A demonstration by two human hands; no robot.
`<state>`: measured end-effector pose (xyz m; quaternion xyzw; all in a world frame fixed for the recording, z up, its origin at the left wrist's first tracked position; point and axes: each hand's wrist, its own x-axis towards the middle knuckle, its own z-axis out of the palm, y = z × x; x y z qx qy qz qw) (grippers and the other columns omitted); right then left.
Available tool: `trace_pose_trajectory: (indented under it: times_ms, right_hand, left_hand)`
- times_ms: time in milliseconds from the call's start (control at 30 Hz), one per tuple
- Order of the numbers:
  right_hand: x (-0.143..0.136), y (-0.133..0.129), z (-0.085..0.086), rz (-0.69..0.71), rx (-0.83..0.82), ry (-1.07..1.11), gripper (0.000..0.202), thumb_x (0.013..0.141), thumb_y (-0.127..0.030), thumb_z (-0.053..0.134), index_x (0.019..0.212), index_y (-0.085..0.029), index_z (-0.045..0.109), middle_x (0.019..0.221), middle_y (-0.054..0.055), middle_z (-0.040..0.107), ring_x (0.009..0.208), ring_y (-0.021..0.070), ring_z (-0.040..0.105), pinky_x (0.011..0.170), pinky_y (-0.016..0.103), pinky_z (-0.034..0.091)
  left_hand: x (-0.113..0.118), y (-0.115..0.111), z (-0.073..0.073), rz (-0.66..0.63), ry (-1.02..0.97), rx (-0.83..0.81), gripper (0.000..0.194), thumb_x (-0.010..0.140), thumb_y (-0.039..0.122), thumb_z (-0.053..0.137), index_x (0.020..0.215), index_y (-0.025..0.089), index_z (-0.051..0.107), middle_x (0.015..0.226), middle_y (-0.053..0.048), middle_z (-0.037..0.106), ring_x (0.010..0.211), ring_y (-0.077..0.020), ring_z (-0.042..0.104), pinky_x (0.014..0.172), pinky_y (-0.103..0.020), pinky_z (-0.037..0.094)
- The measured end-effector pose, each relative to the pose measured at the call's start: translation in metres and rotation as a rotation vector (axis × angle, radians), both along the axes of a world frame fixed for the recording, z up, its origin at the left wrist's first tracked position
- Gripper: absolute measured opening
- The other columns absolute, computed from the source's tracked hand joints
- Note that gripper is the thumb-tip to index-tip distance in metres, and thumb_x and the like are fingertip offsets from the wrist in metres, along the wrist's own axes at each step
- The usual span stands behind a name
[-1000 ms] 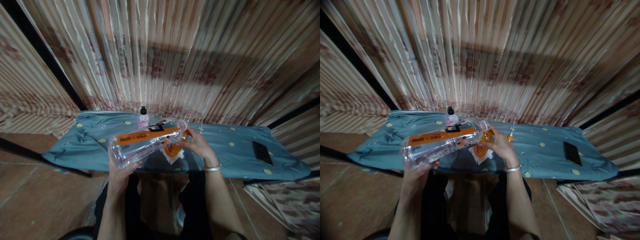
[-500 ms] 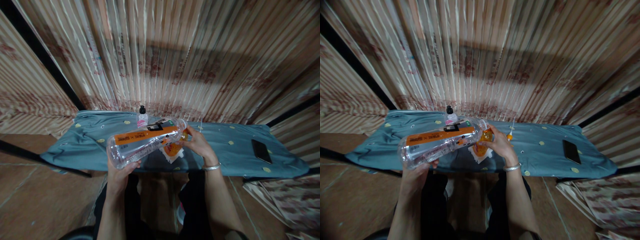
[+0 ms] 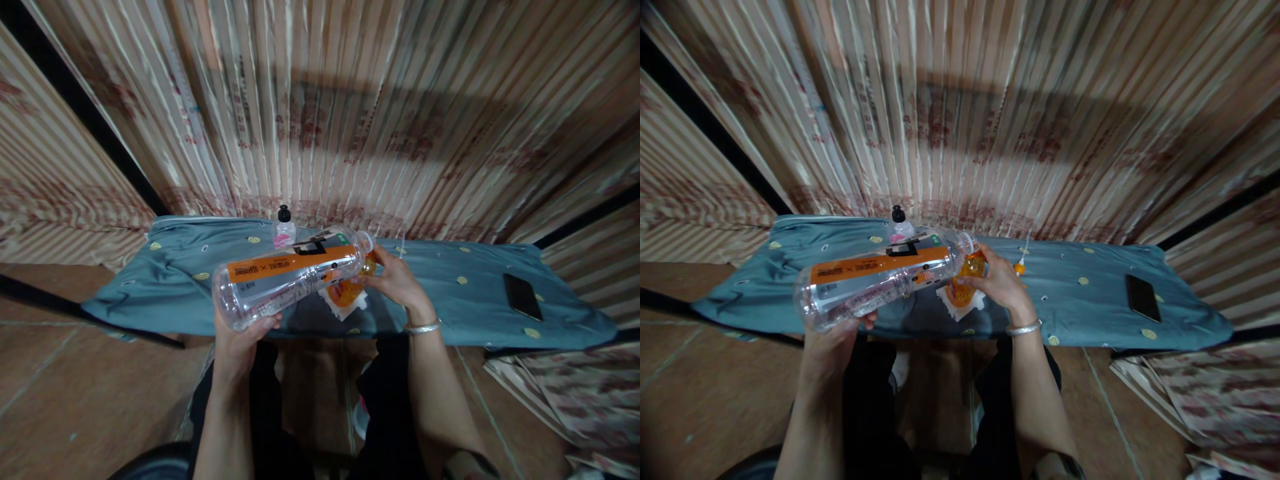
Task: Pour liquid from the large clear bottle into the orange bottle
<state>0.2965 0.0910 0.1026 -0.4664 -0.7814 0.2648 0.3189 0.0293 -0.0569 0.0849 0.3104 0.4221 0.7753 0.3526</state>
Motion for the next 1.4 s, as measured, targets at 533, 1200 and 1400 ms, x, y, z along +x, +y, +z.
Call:
trace_pose_trajectory:
  times_ms: [533,1200,1400]
  right_hand:
    - [-0.0014,-0.0015,0.0016,0.003,-0.013,0.015,0.070,0.076,-0.046,0.090,0.140,-0.026,0.068,0.132,0.008,0.080,0.124,0.0368,0.075,0.109,0.051,0.057]
    - [-0.0017,-0.0016,0.0030,-0.008,-0.035,0.003,0.075,0.075,-0.045,0.091,0.143,-0.025,0.069,0.136,0.009,0.079,0.129,0.0393,0.072,0.112,0.054,0.057]
    - [-0.0014,-0.0018,0.0011,-0.025,-0.023,-0.011,0.074,0.076,-0.047,0.090,0.143,-0.025,0.068,0.138,0.009,0.078,0.129,0.0384,0.072,0.110,0.053,0.057]
  left_hand:
    - [0.0010,0.0013,0.0057,-0.011,0.046,0.034,0.081,0.045,0.044,0.107,0.109,0.021,0.063,0.063,0.003,0.073,0.046,-0.0176,0.068,0.040,-0.022,0.052]
    - [-0.0001,-0.0004,0.0020,-0.012,0.021,0.026,0.091,0.045,0.041,0.108,0.120,0.022,0.060,0.083,-0.001,0.077,0.049,-0.0156,0.067,0.041,-0.023,0.053]
    - [-0.0014,-0.0012,0.0023,-0.023,0.042,0.039,0.092,0.048,0.041,0.107,0.125,0.024,0.060,0.084,-0.001,0.077,0.051,-0.0166,0.067,0.043,-0.024,0.052]
